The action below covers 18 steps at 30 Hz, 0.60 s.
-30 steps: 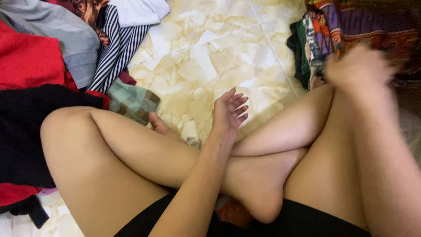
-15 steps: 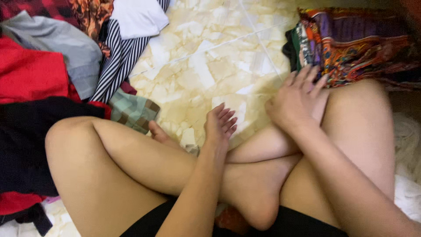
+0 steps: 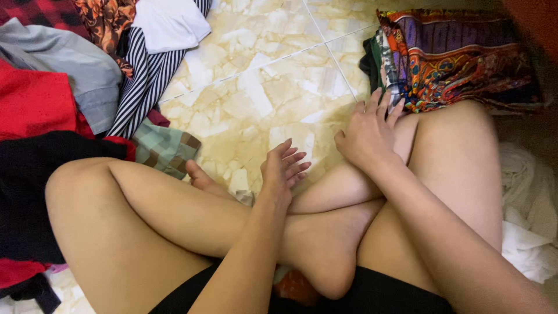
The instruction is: The person sits cross-legged on a tiled floor and folds several pieces of clothing by hand. They fold a pink patterned cloth, a floral garment, a colorful patterned cloth, and a black shirt with an embroidered flower, stacking them neatly.
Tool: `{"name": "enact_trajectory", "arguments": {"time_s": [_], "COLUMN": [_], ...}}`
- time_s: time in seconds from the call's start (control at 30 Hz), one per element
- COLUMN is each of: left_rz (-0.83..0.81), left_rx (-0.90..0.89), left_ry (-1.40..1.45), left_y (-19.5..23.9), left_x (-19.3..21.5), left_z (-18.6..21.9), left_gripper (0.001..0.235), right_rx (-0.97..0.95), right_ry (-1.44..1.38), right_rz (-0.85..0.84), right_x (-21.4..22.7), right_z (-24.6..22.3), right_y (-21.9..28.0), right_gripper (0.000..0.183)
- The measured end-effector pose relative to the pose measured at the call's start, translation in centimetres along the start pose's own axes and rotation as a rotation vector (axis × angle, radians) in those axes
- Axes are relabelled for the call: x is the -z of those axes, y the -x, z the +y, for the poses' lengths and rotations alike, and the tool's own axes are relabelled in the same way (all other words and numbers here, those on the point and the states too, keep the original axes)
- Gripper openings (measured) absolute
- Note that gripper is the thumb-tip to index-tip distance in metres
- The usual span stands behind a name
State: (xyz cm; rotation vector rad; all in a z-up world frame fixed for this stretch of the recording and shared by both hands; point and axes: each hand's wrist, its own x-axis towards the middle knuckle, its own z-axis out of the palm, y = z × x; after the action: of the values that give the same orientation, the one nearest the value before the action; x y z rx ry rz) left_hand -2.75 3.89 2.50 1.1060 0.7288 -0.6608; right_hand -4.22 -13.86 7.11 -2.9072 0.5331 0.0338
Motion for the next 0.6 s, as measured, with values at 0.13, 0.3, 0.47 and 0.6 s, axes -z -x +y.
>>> {"name": "enact_trajectory", "arguments": {"time_s": [0.13, 0.3, 0.47, 0.6], "left_rz": [-0.024, -0.033, -0.155, -0.145], "left_rx": [-0.011, -0.025, -0.093, -0.104], "left_ry": [-0.011, 0.039, 0.233, 0.273], "left_y": [-0.4, 1.0, 0.1, -1.3], "left_x": [0.1, -0.1, -0.7, -0.4], "left_z": [-0.1, 0.6, 1.5, 1.5], "left_gripper": [0.046, 0.046, 0.045, 0.044], "right_rx": [-0.006, -0.014, -0.023, -0.031], "right_ry": [0.014, 0.008, -0.031, -0.015], "right_rz": [-0.003, -0.018, -0.073, -0.065], "right_x": [0.1, 0.6, 1.3, 1.5], "right_z": [-0.3, -0.4, -0.5, -0.6], "right_y": [0.0, -0.1, -0.4, -0.8], "right_gripper": [0.08, 0.08, 0.08, 0.079]}}
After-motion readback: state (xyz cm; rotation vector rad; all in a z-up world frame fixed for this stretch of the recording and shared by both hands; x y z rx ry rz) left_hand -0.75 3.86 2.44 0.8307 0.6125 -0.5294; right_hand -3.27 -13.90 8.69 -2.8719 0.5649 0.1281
